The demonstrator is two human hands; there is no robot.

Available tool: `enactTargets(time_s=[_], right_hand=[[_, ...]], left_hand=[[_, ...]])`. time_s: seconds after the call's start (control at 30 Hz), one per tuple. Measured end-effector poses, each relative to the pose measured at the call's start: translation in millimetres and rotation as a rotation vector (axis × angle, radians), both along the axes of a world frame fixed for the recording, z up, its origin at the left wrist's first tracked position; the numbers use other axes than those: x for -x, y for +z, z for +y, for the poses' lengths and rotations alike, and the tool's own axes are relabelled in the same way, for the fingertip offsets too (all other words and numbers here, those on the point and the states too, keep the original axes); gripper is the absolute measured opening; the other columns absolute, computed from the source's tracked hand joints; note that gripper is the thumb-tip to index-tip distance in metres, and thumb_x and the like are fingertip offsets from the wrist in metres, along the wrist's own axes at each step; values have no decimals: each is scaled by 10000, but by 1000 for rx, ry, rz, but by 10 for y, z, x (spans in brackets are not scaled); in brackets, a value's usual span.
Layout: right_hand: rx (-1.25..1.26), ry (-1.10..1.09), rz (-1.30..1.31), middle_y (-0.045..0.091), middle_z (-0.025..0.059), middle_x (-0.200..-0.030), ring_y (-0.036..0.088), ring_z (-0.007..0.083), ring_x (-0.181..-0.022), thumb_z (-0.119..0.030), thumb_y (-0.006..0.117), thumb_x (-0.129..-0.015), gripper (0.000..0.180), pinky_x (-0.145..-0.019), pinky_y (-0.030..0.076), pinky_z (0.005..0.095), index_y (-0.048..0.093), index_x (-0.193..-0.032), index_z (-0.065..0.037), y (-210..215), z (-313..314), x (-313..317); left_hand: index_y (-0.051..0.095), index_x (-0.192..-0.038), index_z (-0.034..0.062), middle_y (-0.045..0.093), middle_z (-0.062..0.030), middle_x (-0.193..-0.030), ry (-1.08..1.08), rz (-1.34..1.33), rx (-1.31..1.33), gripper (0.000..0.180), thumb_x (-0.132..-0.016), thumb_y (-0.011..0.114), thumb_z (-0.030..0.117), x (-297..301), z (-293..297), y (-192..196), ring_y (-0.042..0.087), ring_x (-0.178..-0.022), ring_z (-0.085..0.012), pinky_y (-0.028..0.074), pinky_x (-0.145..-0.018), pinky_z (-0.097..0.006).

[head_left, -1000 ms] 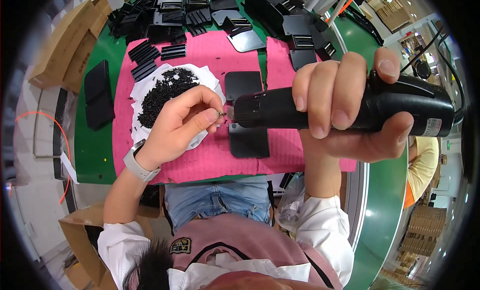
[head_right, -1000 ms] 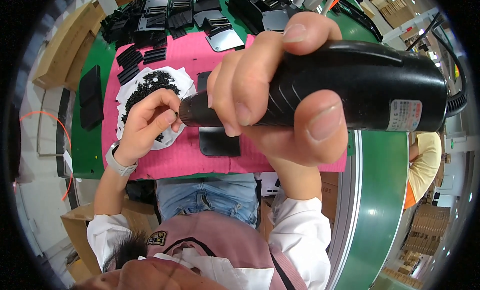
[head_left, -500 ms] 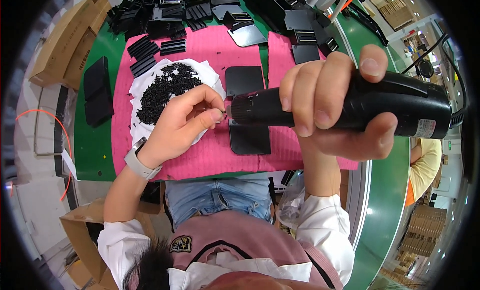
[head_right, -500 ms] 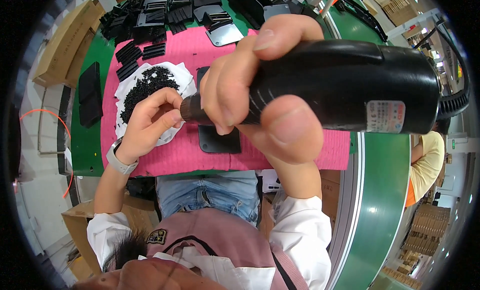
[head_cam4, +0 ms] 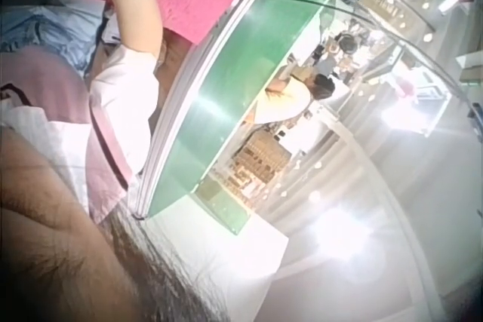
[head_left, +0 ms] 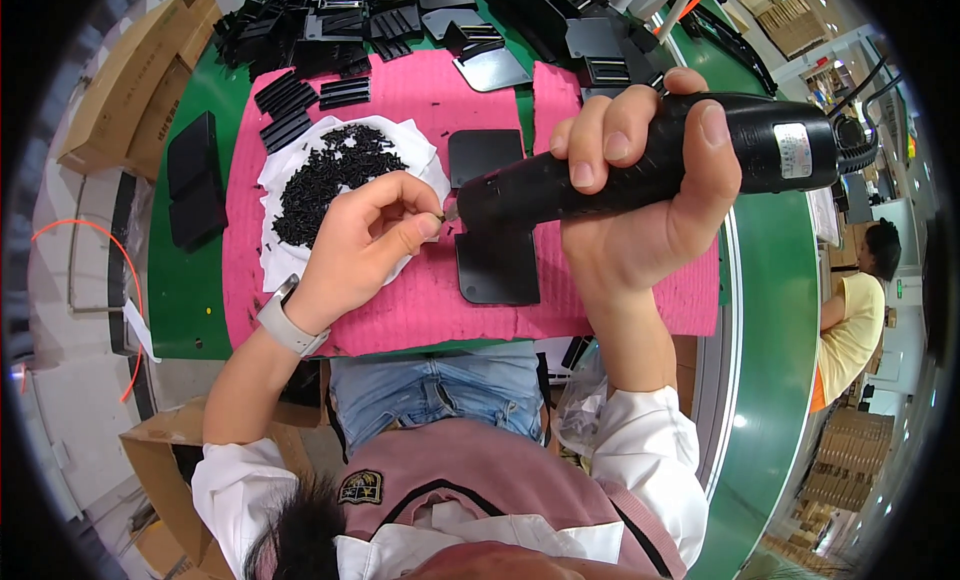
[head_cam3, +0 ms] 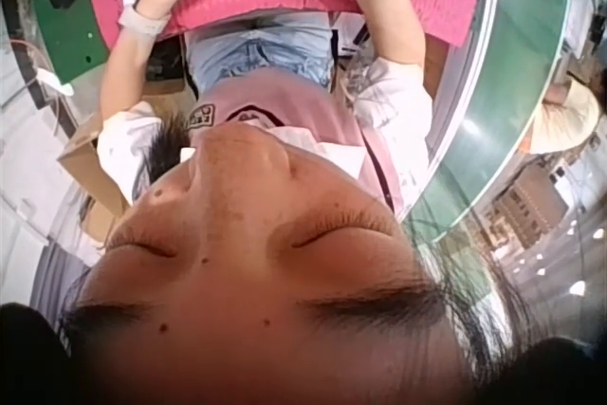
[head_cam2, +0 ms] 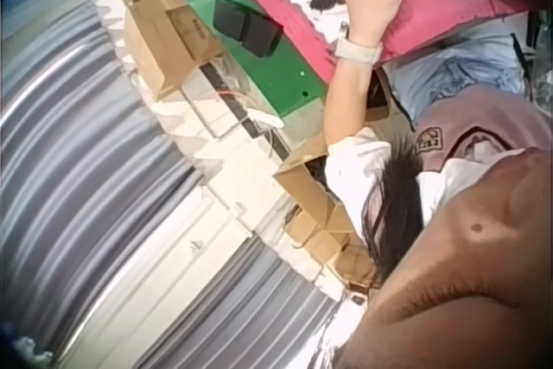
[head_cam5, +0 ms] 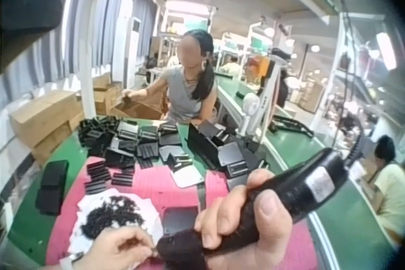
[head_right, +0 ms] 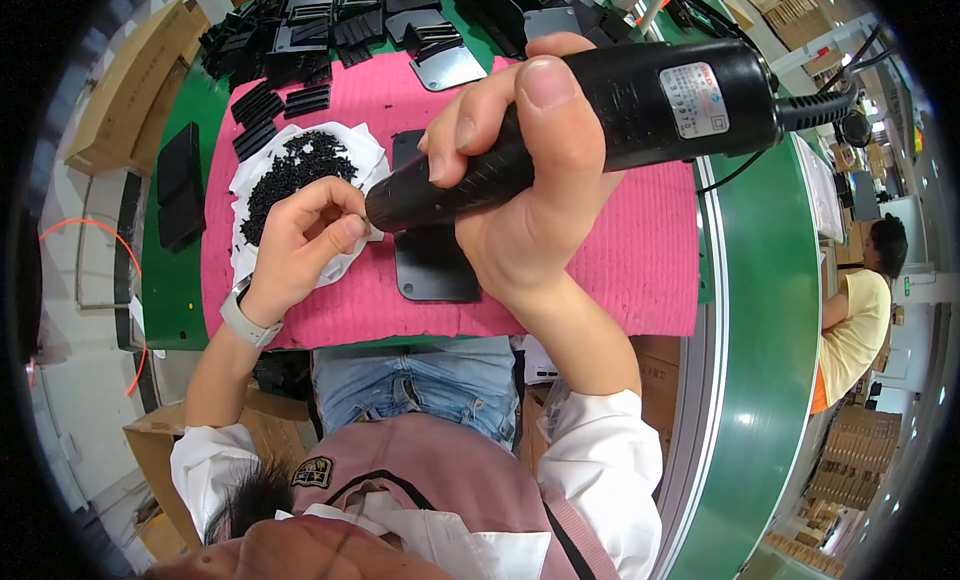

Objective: Assembling plastic electronic components by fastening them with screws using an electric screwdriver on a factory assembly line.

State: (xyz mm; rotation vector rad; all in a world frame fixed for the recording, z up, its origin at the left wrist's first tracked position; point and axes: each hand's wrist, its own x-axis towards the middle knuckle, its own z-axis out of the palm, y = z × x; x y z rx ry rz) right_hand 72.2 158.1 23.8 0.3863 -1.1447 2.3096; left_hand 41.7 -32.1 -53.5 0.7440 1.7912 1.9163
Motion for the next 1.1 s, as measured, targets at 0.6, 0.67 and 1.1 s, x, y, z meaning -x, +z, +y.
enactTargets(time_s=[0.6,0.67,1.1], right_hand=[[-401,236,149,458,68,-584,412,154,-414,-220,475,-874,302,-437,356,279,501,-1110,-34,-10,582,182],[-427,202,116,460,70,-586,410,156,-415,-219,478,-872,301,-439,359,280,499,-1107,-33,-28,570,173],[-502,77,-68,537,29,-534,498,84,-427,-52,702,-742,139,-402,372,217,594,-765,33,72,358,195]], left_hand=[[610,-873,17,550,-15,-884,23,270,299,53,-834,619,53,-4,251,95,532,-802,-103,423,-657,-225],[607,-870,14,547,-17,-883,16,305,336,48,-841,612,51,0,285,89,531,-798,-97,427,-654,-225],[554,-835,-46,574,-98,-730,64,159,249,63,-827,605,-11,-51,425,-1,583,-611,-148,458,-530,-252]])
